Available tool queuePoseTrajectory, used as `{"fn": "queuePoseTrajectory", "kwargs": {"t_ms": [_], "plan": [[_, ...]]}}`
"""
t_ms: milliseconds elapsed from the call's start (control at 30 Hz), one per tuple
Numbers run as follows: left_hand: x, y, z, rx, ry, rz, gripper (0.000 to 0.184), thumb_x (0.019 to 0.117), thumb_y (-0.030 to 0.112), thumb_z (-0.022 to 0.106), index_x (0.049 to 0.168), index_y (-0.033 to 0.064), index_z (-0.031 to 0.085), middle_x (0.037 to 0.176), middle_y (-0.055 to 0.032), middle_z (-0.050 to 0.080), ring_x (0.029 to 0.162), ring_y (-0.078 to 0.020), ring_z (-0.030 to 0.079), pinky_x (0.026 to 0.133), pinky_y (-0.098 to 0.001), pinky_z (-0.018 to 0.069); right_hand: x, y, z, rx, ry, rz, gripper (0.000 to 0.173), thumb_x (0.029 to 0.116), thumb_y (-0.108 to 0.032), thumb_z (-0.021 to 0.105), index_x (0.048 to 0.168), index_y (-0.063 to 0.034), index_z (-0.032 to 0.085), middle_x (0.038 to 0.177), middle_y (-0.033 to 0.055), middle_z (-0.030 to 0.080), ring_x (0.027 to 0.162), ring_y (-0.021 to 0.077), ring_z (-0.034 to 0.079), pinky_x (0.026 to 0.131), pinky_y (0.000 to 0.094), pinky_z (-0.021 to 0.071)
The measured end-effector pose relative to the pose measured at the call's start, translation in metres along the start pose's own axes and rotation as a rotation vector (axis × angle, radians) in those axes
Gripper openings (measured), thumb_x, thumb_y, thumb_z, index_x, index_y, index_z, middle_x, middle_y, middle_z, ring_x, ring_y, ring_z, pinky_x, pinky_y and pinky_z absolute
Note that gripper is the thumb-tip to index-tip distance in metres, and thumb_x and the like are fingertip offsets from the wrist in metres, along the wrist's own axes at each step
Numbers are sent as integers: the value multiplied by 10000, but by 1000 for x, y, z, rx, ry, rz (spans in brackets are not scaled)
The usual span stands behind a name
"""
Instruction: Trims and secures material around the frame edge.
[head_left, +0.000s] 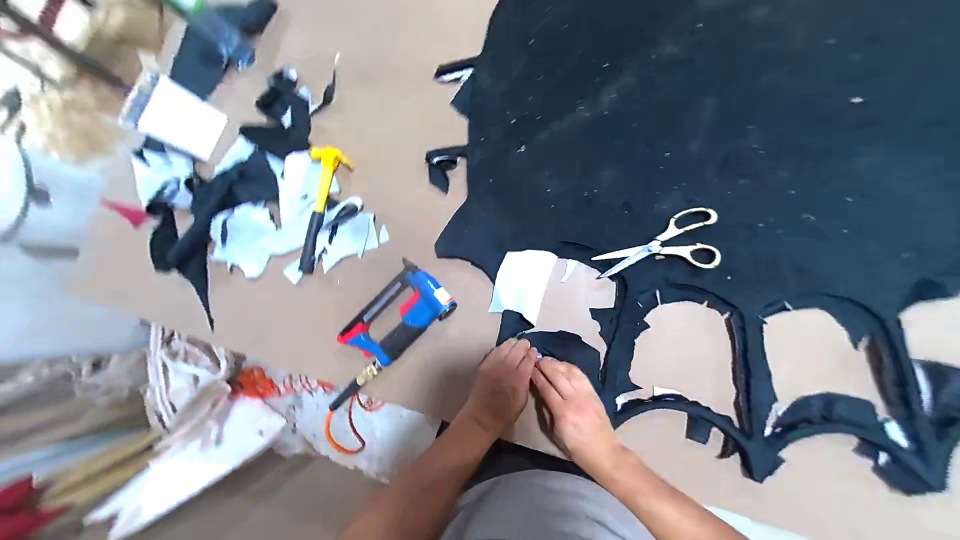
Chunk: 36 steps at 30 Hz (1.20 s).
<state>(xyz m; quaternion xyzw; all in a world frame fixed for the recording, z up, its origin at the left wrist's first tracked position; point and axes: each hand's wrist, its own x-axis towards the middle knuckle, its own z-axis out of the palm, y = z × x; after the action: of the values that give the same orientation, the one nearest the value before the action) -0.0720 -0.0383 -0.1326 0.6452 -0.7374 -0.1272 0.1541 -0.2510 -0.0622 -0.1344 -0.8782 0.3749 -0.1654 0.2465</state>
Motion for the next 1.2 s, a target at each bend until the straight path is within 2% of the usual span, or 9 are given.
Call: {"fn": "queuePoseTrajectory", "kwargs": {"t_ms": [400, 500, 600, 667, 800, 967, 1067, 1133, 1200], "plan": [[24, -11, -56, -30, -527, -52, 525, 968, 157, 575, 1478, 38, 536, 1523, -174, 513, 1440, -293, 464, 1203, -432, 379, 12, -15, 58, -211, 331, 142, 315, 1017, -139, 535, 1286, -154, 698, 1331, 26, 682, 1291, 201, 614, 1122, 387, 486], [15, -48, -108, -18, -399, -140, 513, 970, 233, 612, 1464, 103, 570, 1505, -143, 540, 1418, -294, 492, 1174, -471, 420, 14, -17, 64, -298, 350, 131, 370, 990, -112, 545, 1329, -177, 679, 1348, 13, 674, 1280, 205, 615, 1105, 402, 487], [-12, -135, -135, 103, -73, -235, 490, 945, 281, 669, 1378, 54, 637, 1405, -246, 585, 1323, -424, 552, 1096, -598, 462, 18, -21, 74, -355, 371, 168, 375, 976, -142, 574, 1328, -213, 679, 1364, -15, 663, 1283, 207, 606, 1107, 437, 476], [-26, -168, -146, 189, -111, -257, 525, 959, 363, 664, 1384, 56, 633, 1336, -251, 624, 1244, -438, 597, 1039, -609, 489, 26, -23, 70, -360, 350, 192, 335, 962, -187, 594, 1282, -216, 687, 1341, -6, 671, 1258, 233, 618, 1055, 486, 498], [-27, -155, -133, 252, -457, -343, 929, 939, 587, 639, 1638, 106, 261, 1472, -214, 549, 1300, -383, 591, 1077, -565, 491, 40, -20, 46, -44, 128, 283, 400, 1087, -360, 382, 1297, -177, 669, 1396, 34, 641, 1345, 248, 559, 1154, 512, 402], [-12, -148, -121, 243, -443, -457, 963, 927, 365, 721, 1658, 103, 151, 1390, -217, 611, 1186, -378, 667, 1008, -575, 537, 27, -9, 55, 114, 336, 254, 360, 1047, -307, 468, 1271, -187, 724, 1327, 21, 668, 1333, 201, 561, 1162, 436, 433], [-2, -140, -155, -33, -437, -618, 834, 871, 302, 720, 1603, 138, 353, 1196, -178, 707, 1032, -318, 715, 918, -566, 574, 28, -6, 61, 45, 379, 134, 273, 998, -177, 562, 1198, -182, 747, 1248, 23, 695, 1256, 224, 604, 1136, 445, 451], [9, -126, -181, -271, -439, -746, 510, 899, 273, 644, 1363, 65, 604, 924, -134, 735, 773, -259, 739, 718, -484, 637, 31, -5, 61, 29, 350, 115, 267, 975, -133, 589, 1180, -193, 749, 1245, 8, 697, 1219, 226, 617, 1104, 452, 468], [25, -103, -203, -572, -525, -882, 354, 1011, 284, 511, 1173, -12, 620, 746, -139, 679, 600, -242, 688, 569, -407, 618, 36, -3, 56, 48, 312, 121, 261, 981, -117, 577, 1159, -199, 750, 1239, -7, 705, 1184, 215, 637, 1065, 451, 490]]}}
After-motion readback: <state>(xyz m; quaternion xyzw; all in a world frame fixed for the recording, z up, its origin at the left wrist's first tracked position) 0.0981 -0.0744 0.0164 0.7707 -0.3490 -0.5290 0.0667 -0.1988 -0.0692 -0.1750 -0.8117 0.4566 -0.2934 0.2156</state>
